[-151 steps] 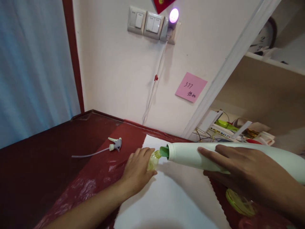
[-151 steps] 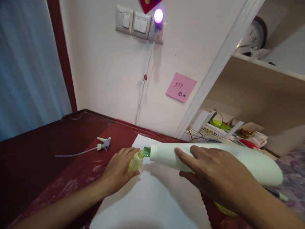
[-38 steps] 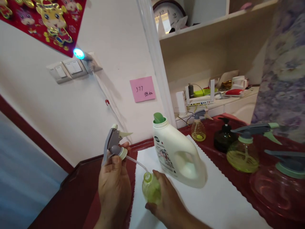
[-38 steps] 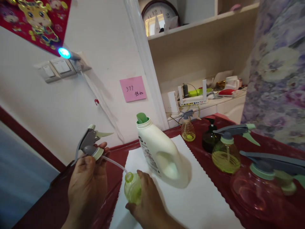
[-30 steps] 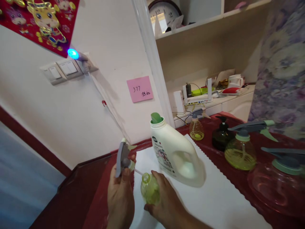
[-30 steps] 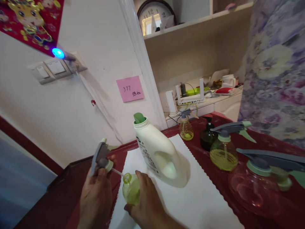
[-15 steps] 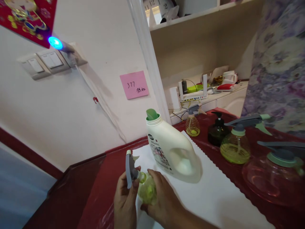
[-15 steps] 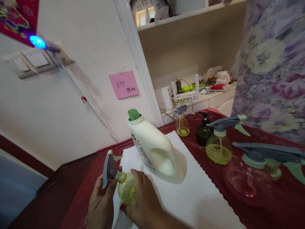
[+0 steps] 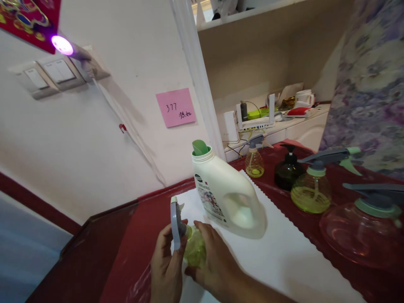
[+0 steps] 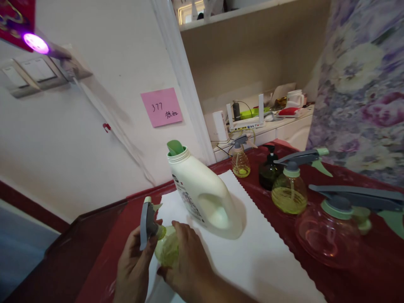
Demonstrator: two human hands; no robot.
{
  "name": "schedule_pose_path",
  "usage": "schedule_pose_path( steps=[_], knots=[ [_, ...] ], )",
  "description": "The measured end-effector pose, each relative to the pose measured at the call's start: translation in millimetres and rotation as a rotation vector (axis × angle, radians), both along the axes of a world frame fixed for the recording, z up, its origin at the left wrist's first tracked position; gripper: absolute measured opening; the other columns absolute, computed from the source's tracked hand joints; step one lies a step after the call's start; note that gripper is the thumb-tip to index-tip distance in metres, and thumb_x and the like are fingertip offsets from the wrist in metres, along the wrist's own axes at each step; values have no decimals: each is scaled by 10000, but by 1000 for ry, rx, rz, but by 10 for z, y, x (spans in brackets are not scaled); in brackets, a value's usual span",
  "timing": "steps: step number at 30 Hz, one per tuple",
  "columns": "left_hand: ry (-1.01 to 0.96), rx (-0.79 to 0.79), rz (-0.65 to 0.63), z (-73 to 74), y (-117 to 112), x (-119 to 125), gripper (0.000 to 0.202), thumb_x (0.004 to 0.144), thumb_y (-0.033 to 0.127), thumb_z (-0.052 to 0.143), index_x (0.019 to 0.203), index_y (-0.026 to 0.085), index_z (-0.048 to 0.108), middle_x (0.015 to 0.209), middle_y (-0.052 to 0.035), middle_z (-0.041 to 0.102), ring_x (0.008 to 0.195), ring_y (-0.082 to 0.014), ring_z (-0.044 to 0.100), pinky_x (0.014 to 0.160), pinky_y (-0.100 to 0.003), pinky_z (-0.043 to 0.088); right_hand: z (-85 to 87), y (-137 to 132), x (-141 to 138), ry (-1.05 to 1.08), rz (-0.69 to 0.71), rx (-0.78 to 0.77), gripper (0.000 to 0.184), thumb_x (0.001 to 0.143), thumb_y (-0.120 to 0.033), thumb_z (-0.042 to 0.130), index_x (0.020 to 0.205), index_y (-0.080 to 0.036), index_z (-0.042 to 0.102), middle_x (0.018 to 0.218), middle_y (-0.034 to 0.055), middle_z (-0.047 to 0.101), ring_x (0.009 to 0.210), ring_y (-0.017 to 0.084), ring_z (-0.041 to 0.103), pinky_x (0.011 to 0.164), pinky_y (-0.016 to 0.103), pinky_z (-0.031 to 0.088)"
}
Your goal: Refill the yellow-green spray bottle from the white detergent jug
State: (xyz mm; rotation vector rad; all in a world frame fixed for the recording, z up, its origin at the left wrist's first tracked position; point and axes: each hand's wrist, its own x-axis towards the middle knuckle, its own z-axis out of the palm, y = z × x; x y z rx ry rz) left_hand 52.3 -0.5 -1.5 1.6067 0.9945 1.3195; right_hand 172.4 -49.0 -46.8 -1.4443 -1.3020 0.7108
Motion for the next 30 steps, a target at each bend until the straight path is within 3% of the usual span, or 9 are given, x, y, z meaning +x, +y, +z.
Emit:
schedule_pose_path(
  steps=[14, 17, 20, 22, 25, 28, 30],
  knots=[
    [99, -10, -37, -40, 22, 18, 377, 851, 523, 713, 1083, 230, 658, 1139, -72, 716, 1042, -236, 669, 910, -334, 533, -81, 16, -33, -24, -3, 36, 960, 613, -133, 800, 1479, -144, 388, 1493, 180, 515, 1391, 351, 477, 1179, 512, 399],
    [78, -5, -21, -49, 15, 38, 392, 841, 532, 714, 1067, 216, 659, 1115, -88, 725, 1025, -248, 677, 903, -353, 543, -168, -12, -76, -30, -50, 160, 995, 672, -128, 732, 1539, -171, 245, 1604, 189, 372, 1485, 352, 366, 1204, 550, 368],
    [62, 6, -47, -62, 3, 52, 389, 849, 523, 699, 1076, 209, 665, 1130, -100, 733, 1085, -272, 667, 913, -365, 538, -175, -100, -76, -56, -154, 401, 792, 828, -131, 574, 1531, -236, 227, 1637, 135, 314, 1516, 298, 321, 1205, 532, 376],
    [49, 0, -65, -71, -12, 60, 370, 864, 506, 683, 1087, 211, 658, 1133, -95, 735, 1101, -274, 662, 916, -368, 530, -63, -167, -7, -102, -229, 524, 609, 913, -123, 475, 1482, -261, 310, 1605, 106, 361, 1493, 259, 358, 1187, 497, 402],
    [51, -3, -98, -81, -40, 77, 314, 910, 450, 628, 1121, 218, 634, 1134, -83, 723, 1092, -259, 656, 932, -370, 511, 314, -207, 211, -299, -229, 651, 513, 951, -80, 450, 1423, -277, 409, 1545, 91, 441, 1453, 231, 398, 1165, 475, 415],
    [40, 22, -111, -86, -63, 92, 291, 922, 416, 588, 1125, 212, 632, 1117, -83, 711, 1057, -257, 644, 937, -383, 493, 823, -130, 473, -704, 11, 685, 590, 944, -15, 431, 1463, -296, 440, 1547, 88, 475, 1492, 269, 331, 1164, 557, 388],
    [13, 24, -96, -93, -71, 99, 282, 899, 399, 599, 1098, 205, 647, 1100, -87, 710, 1045, -268, 635, 936, -397, 481, 1128, -35, 603, -951, 175, 620, 602, 952, 4, 422, 1443, -337, 494, 1560, 70, 491, 1509, 313, 307, 1121, 616, 405]
  ],
)
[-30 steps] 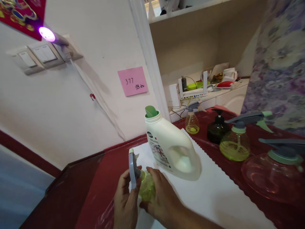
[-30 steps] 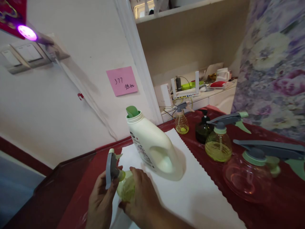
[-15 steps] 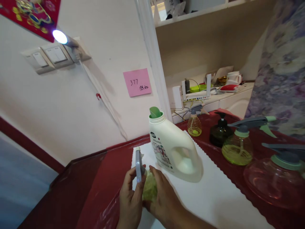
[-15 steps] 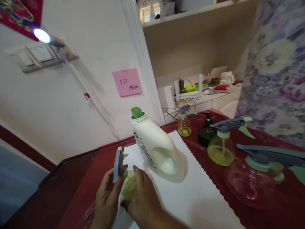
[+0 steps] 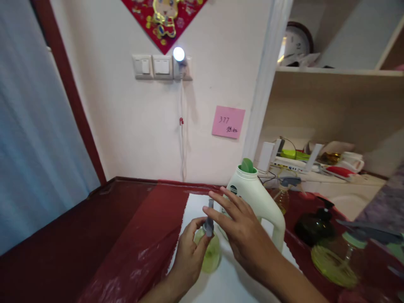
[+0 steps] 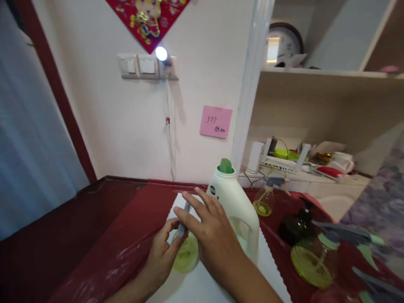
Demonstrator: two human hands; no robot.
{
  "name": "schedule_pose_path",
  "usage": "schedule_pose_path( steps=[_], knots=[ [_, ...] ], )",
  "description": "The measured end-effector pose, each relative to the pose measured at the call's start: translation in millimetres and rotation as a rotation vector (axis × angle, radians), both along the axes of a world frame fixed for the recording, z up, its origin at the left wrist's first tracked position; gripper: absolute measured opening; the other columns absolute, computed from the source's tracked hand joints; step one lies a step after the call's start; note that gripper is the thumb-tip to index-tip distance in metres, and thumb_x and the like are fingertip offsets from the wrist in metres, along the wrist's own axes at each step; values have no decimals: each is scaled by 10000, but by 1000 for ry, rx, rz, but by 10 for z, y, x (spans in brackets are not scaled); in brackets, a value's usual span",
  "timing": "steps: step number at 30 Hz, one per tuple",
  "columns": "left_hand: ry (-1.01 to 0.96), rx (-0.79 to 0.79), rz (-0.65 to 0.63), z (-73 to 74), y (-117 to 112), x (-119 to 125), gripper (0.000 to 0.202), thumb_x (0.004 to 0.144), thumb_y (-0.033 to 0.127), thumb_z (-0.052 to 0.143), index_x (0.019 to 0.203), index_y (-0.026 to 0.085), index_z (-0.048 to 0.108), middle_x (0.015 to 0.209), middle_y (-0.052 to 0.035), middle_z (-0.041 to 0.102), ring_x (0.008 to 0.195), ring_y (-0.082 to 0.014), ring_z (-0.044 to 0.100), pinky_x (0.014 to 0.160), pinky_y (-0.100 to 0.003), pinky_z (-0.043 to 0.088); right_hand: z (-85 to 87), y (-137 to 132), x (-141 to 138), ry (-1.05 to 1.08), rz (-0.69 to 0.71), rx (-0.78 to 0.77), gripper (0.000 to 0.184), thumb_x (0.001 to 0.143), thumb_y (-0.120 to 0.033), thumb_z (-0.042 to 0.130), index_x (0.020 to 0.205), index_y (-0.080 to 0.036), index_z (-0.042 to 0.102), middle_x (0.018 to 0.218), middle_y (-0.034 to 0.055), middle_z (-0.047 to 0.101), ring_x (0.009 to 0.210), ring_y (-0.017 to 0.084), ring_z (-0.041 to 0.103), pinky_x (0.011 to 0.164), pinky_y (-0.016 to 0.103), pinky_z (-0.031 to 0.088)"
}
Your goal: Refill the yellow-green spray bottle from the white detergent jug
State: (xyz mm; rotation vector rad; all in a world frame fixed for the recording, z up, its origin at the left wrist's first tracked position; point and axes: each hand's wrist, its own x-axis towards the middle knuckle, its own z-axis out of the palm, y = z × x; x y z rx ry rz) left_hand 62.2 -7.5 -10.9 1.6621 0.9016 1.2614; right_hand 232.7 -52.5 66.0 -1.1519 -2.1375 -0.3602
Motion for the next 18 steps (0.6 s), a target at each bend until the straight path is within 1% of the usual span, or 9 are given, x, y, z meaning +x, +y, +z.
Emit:
schedule_pose_path(
  steps=[2, 4, 7, 9, 11, 13, 15, 16, 18],
  knots=[
    [-10, -12, 7, -12, -4, 8, 273, 883, 370, 613, 1095, 203, 658, 1106, -90, 710, 1051, -280, 630, 946, -412, 467, 228, 97, 72, -195, 42, -119, 533, 974, -36, 479, 1389, -361, 563, 1524, 47, 548, 1502, 331, 333, 1116, 641, 395],
    [-13, -27, 7, -29, -11, 18, 270, 881, 345, 622, 1106, 202, 661, 1123, -95, 712, 1069, -288, 627, 970, -426, 453, 376, 175, 88, -318, 79, -230, 415, 995, -116, 542, 1323, -356, 621, 1437, 38, 627, 1467, 320, 402, 1144, 641, 357],
    [-11, -43, 6, -53, -28, 29, 261, 881, 326, 634, 1109, 202, 658, 1139, -100, 713, 1096, -298, 623, 994, -440, 439, 496, 250, 50, -426, 115, -299, 257, 1016, -168, 539, 1174, -296, 697, 1253, 47, 708, 1393, 277, 502, 1187, 594, 302],
    [-6, -44, 6, -61, -40, 28, 251, 882, 298, 626, 1112, 202, 658, 1149, -102, 709, 1114, -298, 616, 1003, -444, 432, 539, 283, 12, -467, 144, -313, 221, 1017, -154, 531, 1092, -261, 709, 1189, 48, 719, 1394, 262, 500, 1208, 571, 261],
    [2, -34, 3, -59, -49, 22, 256, 878, 268, 616, 1123, 204, 659, 1155, -100, 704, 1123, -297, 609, 1006, -446, 427, 569, 308, -20, -486, 176, -345, 186, 1011, -158, 545, 1067, -246, 700, 1149, 47, 730, 1393, 257, 499, 1214, 570, 234],
    [10, -20, 1, -45, -54, 12, 266, 869, 239, 604, 1127, 203, 660, 1150, -99, 701, 1118, -297, 605, 1001, -447, 425, 589, 326, -49, -506, 189, -379, 156, 1010, -181, 557, 1036, -240, 698, 1079, 40, 735, 1279, 245, 581, 1193, 555, 260],
    [17, -9, -4, -24, -58, 0, 264, 868, 222, 589, 1120, 208, 664, 1139, -92, 704, 1105, -296, 604, 992, -446, 424, 598, 338, -77, -544, 191, -388, 166, 1009, -185, 560, 1012, -252, 712, 995, 23, 713, 1073, 212, 645, 1150, 509, 315],
    [19, -4, -11, -13, -59, -7, 260, 866, 220, 588, 1113, 213, 668, 1133, -86, 707, 1100, -295, 604, 990, -445, 424, 596, 341, -91, -567, 191, -386, 174, 1006, -186, 565, 1011, -261, 722, 967, 16, 696, 986, 198, 643, 1116, 478, 349],
    [22, 1, -28, -1, -62, -22, 284, 849, 225, 620, 1128, 221, 669, 1145, -79, 709, 1107, -297, 604, 994, -443, 425, 582, 343, -112, -606, 174, -385, 178, 1000, -197, 578, 1026, -273, 737, 937, 18, 673, 896, 193, 618, 982, 398, 432]
  ],
)
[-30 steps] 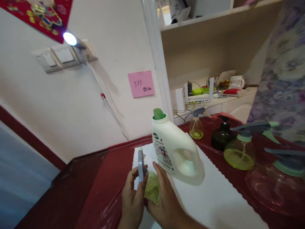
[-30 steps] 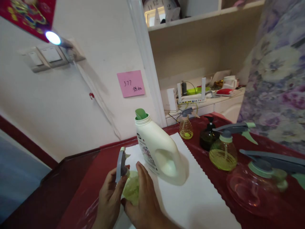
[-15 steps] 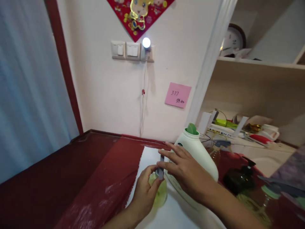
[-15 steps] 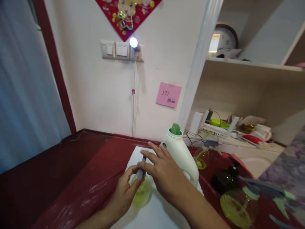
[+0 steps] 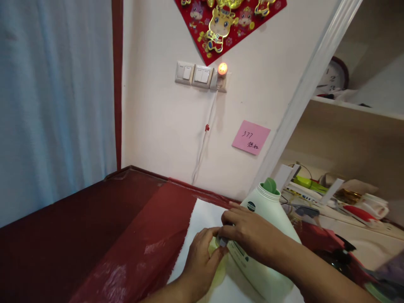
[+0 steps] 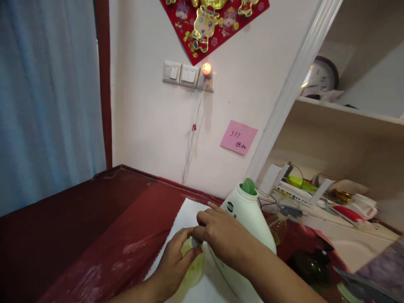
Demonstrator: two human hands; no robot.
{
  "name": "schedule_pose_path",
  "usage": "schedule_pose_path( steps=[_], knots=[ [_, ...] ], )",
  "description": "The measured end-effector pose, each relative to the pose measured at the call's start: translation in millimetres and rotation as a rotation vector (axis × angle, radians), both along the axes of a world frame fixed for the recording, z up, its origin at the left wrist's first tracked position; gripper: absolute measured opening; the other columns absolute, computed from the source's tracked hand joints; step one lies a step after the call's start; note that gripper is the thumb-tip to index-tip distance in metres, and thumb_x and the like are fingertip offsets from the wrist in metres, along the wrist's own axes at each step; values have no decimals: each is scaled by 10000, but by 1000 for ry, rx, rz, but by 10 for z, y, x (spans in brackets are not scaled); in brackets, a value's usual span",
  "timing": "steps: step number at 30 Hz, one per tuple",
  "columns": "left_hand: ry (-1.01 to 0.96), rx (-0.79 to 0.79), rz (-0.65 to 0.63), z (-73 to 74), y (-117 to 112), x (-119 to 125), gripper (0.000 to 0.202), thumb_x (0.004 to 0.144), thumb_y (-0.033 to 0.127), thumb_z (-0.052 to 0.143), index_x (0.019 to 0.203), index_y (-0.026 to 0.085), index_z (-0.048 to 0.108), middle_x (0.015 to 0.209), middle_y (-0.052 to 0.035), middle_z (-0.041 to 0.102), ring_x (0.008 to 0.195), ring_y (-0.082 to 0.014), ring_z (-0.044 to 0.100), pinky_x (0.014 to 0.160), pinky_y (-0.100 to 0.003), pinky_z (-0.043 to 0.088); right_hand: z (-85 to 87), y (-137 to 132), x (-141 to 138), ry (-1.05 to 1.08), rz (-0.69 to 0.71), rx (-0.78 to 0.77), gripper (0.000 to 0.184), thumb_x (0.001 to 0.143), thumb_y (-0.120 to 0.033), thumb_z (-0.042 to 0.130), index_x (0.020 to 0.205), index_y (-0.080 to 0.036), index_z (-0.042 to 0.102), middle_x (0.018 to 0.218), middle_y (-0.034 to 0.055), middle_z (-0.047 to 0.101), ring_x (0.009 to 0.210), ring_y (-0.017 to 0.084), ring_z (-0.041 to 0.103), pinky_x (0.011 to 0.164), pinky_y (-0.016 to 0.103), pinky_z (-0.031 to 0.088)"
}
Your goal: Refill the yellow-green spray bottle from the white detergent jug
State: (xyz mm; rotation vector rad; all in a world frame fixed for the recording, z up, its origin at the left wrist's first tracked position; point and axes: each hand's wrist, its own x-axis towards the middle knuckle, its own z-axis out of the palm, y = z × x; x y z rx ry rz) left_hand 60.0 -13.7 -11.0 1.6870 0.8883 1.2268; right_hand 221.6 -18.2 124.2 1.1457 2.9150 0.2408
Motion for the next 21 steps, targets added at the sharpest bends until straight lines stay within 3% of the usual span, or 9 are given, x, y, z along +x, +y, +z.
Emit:
schedule_pose_path(
  steps=[4, 12, 21],
  knots=[
    [6, -18, -16, -30, 3, -11, 426, 789, 202, 685, 1212, 199, 635, 1207, -102, 691, 1153, -312, 596, 1025, -460, 422, -49, -2, 0, -8, -56, -8, 175, 1003, -215, 576, 1051, -268, 735, 924, 23, 678, 846, 198, 607, 727, 308, 430],
    [28, -14, -14, -86, -4, 13, 375, 832, 206, 665, 1206, 216, 640, 1174, -88, 687, 1132, -297, 597, 1021, -453, 427, 9, 63, -26, 82, -85, -130, 105, 973, -205, 639, 943, -229, 737, 889, 5, 760, 852, 191, 648, 749, 294, 409],
    [29, 4, 4, -65, 10, 24, 330, 841, 252, 683, 1168, 214, 659, 1138, -89, 697, 1096, -299, 608, 987, -443, 443, 60, 80, -112, 6, -137, -154, 96, 929, -159, 671, 930, -203, 757, 881, 34, 772, 830, 194, 636, 709, 303, 373]
  ],
)
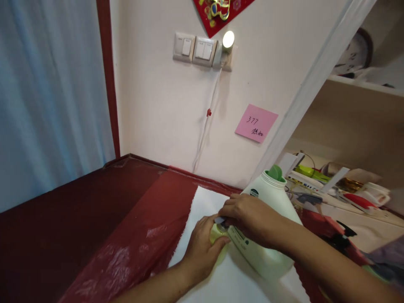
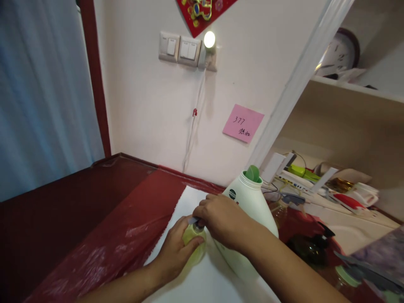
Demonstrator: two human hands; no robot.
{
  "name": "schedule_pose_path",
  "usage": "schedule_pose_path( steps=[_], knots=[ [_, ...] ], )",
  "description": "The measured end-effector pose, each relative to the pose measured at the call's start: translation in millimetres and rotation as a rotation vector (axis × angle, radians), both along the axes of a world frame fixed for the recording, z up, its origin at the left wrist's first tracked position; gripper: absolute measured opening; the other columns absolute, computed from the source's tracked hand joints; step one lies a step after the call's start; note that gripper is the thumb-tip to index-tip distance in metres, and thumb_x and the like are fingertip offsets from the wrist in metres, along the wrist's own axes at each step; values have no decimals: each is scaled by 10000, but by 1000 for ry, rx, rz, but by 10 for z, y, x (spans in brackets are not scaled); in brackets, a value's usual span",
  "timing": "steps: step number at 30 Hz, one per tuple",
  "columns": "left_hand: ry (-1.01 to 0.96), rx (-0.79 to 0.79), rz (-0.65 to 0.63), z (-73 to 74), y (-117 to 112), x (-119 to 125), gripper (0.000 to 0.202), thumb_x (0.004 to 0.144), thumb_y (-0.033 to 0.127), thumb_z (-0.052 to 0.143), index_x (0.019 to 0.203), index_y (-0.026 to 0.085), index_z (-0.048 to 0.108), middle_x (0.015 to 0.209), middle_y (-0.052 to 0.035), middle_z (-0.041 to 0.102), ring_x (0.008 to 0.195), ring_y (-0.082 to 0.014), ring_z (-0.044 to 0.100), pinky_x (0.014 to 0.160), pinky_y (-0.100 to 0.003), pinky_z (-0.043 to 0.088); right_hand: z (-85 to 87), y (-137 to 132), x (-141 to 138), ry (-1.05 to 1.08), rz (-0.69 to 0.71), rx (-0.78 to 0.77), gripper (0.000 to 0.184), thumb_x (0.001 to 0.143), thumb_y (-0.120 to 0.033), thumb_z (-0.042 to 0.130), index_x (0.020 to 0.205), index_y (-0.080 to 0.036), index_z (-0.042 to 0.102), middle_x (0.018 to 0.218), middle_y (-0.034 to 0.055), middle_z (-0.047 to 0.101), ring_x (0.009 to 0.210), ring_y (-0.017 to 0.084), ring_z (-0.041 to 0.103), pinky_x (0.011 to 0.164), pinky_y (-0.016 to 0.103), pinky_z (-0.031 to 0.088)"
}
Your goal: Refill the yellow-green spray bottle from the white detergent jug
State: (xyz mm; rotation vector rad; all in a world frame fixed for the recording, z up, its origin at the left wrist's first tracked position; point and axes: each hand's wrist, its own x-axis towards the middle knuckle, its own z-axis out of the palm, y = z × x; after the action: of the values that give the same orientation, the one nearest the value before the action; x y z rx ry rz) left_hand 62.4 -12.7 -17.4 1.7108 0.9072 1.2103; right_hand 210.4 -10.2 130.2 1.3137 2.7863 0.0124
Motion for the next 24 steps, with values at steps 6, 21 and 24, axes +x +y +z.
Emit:
schedule_pose_path(
  steps=[6, 21, 24],
  knots=[
    [15, 13, -5, -22, -3, 9, 373, 838, 244, 700, 1205, 206, 648, 1149, -75, 698, 1106, -280, 606, 1000, -422, 434, -11, -23, 52, 33, 2, -11, 161, 941, -133, 642, 992, -215, 771, 890, 35, 771, 843, 198, 639, 709, 307, 382],
    [6, -9, 14, -25, 10, 15, 334, 823, 228, 708, 1155, 218, 671, 1156, -85, 705, 1094, -300, 617, 991, -449, 448, -89, -52, 24, 13, 3, 32, 154, 936, -145, 640, 966, -229, 766, 859, 30, 759, 816, 205, 603, 701, 333, 350],
    [0, -25, 8, -13, 10, 13, 344, 821, 224, 699, 1162, 211, 666, 1167, -91, 702, 1111, -304, 612, 1000, -456, 440, -84, -60, 29, 34, -15, 26, 169, 935, -144, 645, 1005, -233, 770, 884, 31, 768, 823, 206, 603, 707, 331, 354]
  ],
)
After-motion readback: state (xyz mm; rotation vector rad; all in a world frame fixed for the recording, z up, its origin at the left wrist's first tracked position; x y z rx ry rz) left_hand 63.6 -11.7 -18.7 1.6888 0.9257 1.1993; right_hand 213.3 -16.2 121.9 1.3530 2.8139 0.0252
